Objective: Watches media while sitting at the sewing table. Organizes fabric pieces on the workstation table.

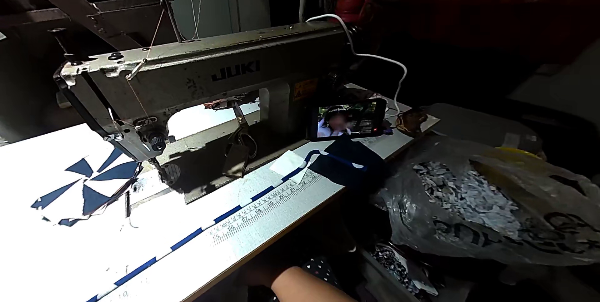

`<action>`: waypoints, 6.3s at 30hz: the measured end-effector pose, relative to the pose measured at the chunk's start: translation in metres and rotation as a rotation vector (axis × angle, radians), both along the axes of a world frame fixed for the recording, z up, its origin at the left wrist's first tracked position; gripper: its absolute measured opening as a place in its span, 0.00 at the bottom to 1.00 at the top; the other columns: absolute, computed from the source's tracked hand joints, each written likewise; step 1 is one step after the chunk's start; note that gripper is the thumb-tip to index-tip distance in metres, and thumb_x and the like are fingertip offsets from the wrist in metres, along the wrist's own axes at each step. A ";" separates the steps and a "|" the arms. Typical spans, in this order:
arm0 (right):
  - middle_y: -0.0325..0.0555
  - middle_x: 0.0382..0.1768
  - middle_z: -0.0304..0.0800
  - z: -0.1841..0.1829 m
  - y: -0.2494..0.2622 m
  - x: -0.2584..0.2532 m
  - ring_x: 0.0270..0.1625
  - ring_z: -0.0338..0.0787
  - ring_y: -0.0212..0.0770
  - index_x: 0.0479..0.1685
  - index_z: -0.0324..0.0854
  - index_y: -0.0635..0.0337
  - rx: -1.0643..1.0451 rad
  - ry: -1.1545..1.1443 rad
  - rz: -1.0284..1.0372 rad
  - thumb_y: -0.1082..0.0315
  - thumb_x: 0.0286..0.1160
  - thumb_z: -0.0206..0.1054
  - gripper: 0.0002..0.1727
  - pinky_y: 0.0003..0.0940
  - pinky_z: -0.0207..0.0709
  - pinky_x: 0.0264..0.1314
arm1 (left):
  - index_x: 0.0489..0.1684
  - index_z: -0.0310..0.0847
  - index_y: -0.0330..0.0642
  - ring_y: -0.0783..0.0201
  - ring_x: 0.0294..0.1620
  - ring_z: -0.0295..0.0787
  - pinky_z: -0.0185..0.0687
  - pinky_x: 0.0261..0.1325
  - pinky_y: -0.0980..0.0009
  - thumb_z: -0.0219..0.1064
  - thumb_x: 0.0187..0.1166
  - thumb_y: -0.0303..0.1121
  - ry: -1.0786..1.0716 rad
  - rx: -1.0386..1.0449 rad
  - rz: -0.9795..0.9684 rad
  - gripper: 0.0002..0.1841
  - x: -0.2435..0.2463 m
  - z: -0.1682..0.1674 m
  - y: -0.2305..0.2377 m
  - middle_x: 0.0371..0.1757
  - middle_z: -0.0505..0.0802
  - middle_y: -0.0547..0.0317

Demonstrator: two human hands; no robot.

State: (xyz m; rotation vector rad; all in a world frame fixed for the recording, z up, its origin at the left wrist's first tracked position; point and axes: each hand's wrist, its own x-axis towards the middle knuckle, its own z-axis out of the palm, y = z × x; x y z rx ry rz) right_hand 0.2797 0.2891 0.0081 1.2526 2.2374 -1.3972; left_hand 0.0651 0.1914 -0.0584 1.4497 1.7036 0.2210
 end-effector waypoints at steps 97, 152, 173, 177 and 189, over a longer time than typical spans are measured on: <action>0.72 0.68 0.82 0.020 -0.005 0.004 0.75 0.79 0.68 0.66 0.82 0.72 0.021 -0.058 0.036 0.61 0.81 0.69 0.23 0.69 0.65 0.78 | 0.71 0.80 0.31 0.48 0.73 0.82 0.74 0.77 0.51 0.71 0.78 0.31 -0.106 0.011 -0.066 0.23 0.016 0.020 0.004 0.70 0.87 0.39; 0.71 0.70 0.81 0.015 -0.005 0.005 0.77 0.77 0.68 0.68 0.82 0.70 0.024 -0.052 0.032 0.62 0.83 0.68 0.23 0.69 0.64 0.79 | 0.72 0.77 0.28 0.51 0.71 0.81 0.73 0.76 0.56 0.65 0.84 0.31 -0.042 -0.094 -0.077 0.21 0.031 0.049 0.000 0.70 0.85 0.37; 0.68 0.73 0.80 0.008 -0.002 0.003 0.79 0.76 0.65 0.73 0.79 0.66 0.037 -0.065 0.029 0.62 0.84 0.65 0.24 0.67 0.64 0.81 | 0.72 0.79 0.34 0.45 0.70 0.82 0.75 0.74 0.47 0.59 0.88 0.39 -0.012 -0.018 -0.080 0.21 -0.001 -0.008 0.006 0.69 0.87 0.38; 0.70 0.72 0.80 0.016 -0.004 0.004 0.78 0.77 0.67 0.71 0.80 0.68 0.023 -0.087 0.018 0.61 0.85 0.65 0.23 0.69 0.65 0.79 | 0.70 0.81 0.37 0.47 0.68 0.84 0.75 0.73 0.47 0.57 0.89 0.41 -0.003 -0.017 -0.185 0.21 -0.004 -0.014 0.007 0.66 0.88 0.40; 0.71 0.72 0.80 0.020 -0.004 0.004 0.78 0.76 0.67 0.70 0.80 0.70 0.025 -0.091 0.051 0.61 0.88 0.61 0.22 0.69 0.64 0.79 | 0.73 0.81 0.37 0.47 0.72 0.82 0.74 0.76 0.48 0.61 0.87 0.38 -0.046 -0.018 -0.168 0.21 0.005 -0.007 0.005 0.70 0.87 0.41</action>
